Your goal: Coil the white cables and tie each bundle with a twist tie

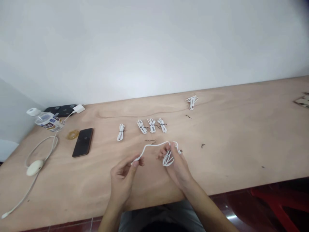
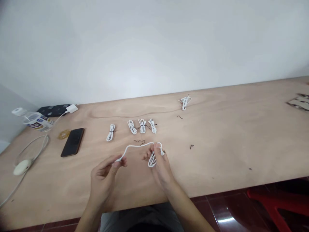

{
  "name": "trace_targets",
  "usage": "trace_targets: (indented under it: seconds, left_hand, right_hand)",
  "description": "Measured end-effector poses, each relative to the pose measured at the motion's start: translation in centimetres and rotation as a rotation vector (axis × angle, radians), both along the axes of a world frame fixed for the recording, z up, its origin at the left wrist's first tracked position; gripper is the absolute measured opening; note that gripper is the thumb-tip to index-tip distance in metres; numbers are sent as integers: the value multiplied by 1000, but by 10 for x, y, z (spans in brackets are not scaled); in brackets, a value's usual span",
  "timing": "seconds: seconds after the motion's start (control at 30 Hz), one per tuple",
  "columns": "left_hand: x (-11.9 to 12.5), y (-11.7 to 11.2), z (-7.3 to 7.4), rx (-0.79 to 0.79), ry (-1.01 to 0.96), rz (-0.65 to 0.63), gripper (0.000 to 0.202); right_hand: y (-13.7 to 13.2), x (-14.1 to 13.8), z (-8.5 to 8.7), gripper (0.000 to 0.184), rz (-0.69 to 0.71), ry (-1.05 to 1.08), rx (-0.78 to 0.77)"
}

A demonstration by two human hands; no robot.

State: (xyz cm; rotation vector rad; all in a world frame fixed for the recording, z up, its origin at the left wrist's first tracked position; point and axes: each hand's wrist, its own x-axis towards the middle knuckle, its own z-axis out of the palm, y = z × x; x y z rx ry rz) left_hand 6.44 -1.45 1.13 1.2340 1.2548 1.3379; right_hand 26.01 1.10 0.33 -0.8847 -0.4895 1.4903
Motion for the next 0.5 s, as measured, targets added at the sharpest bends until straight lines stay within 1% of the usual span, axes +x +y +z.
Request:
trace_targets:
  seconds: [0.07,0.1,0.17,0.27,0.33,0.4,0.5]
  left_hand:
    - [7,-4,-1,-3,83,-135,21]
    - [10,-5,-2,-2,126,-188,21]
    - [13,-7,-5,14,211,-271,22]
    - [11,-6,-9,66,289,-332,28]
    - [7,-4,-9,104,312,-335,30]
    - [4,-2,-7,147,333,-321,30]
    - [5,0,0,192,349,-289,28]
  right_hand:
    - [0,-6,4,46,-9,209,-43]
    - [0,-7,7,44,-2,267,-59]
    - [1,-6,12,37,11,301,-78]
    - [2,-1,13,31,48,221,-92]
    - [0,2,10,32,119,130,-101]
    - [-3,2,6,35,207,5,-95]
    - [-11,-1,1,40,330,-215,-35]
